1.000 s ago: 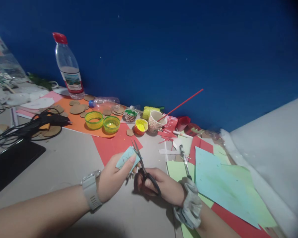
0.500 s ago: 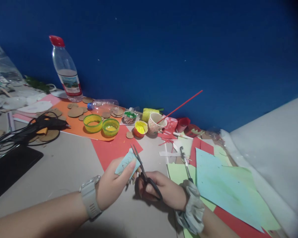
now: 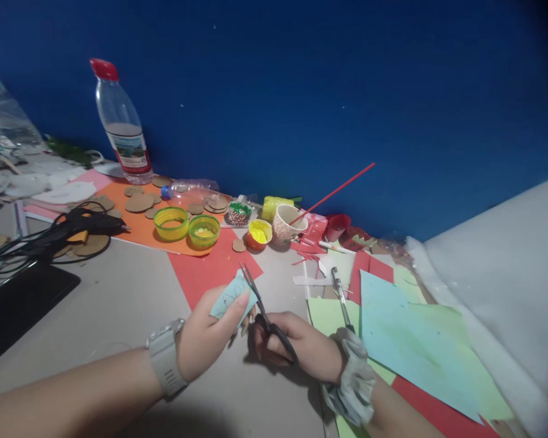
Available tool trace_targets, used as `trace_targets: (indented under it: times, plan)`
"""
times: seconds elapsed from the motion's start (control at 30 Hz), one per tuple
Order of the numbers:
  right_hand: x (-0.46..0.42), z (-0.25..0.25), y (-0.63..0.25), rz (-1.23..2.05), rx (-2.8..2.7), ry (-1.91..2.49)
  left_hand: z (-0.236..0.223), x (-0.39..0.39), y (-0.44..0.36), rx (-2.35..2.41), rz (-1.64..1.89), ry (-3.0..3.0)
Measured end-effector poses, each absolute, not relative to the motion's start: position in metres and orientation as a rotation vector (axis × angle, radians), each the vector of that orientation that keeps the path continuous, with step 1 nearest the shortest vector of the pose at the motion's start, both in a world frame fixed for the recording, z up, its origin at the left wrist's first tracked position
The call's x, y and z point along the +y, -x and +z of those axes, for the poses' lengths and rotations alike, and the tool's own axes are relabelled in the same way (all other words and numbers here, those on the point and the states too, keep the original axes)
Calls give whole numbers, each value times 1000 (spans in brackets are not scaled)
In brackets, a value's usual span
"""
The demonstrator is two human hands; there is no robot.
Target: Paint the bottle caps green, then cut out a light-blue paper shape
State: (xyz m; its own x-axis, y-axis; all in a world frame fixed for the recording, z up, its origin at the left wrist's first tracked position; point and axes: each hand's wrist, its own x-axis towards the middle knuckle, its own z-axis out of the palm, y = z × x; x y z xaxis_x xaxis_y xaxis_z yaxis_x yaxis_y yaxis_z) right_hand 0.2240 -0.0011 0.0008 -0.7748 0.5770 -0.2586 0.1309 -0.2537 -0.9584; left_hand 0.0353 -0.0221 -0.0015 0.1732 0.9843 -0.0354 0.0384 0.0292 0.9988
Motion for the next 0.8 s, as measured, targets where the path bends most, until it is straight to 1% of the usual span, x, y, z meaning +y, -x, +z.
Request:
trace_targets:
  times: [0.33,0.8]
  plan:
    - [0,1,-225,2105,-1736,877,-9,-20,-35,1103,1163,-1290]
    - [-1,1,-225,2086,-1759,864,-5,-20,-35,1106,1165,-1363]
